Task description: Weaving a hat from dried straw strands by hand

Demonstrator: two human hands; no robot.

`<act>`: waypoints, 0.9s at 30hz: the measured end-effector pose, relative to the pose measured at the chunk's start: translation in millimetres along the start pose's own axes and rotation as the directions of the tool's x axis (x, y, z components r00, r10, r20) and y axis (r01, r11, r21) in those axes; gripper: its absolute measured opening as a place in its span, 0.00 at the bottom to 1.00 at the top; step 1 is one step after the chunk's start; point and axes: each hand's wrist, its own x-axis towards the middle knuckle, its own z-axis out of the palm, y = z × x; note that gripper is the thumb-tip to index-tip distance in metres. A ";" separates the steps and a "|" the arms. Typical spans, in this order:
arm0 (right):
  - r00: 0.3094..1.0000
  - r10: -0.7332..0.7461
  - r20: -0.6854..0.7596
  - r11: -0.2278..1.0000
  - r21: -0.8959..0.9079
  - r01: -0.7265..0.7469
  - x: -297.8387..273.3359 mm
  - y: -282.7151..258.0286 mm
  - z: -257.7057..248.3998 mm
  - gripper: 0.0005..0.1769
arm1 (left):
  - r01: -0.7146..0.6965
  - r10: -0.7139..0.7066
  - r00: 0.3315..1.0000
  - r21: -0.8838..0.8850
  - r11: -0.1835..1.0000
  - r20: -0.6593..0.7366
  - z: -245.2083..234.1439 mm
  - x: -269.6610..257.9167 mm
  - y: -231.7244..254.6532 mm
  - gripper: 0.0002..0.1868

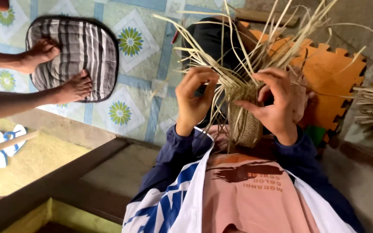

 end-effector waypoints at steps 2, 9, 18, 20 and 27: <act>0.999 -0.035 -0.035 0.999 0.001 0.035 -5.5 3.6 3.2 0.32 | -0.060 0.059 0.997 0.030 0.998 0.046 5.3 -4.5 -0.4 0.09; 0.968 -0.215 -0.129 0.923 -0.352 0.158 -26.6 9.5 23.0 0.27 | -0.143 0.182 0.939 -0.148 0.979 0.293 12.2 1.6 10.3 0.09; 0.928 -0.356 0.106 0.843 -0.391 0.368 -48.0 -6.6 41.8 0.13 | -0.423 0.143 0.834 0.449 0.787 0.533 25.7 1.8 -15.4 0.13; 0.928 -0.354 0.115 0.848 -0.380 0.370 -54.4 -2.2 43.5 0.11 | -0.355 0.064 0.820 0.416 0.837 0.569 19.8 3.2 -11.7 0.11; 0.964 0.129 -0.232 0.989 0.095 -0.110 -44.0 -7.4 16.4 0.04 | -0.113 0.027 0.857 0.137 0.984 0.515 16.9 -7.7 -29.9 0.06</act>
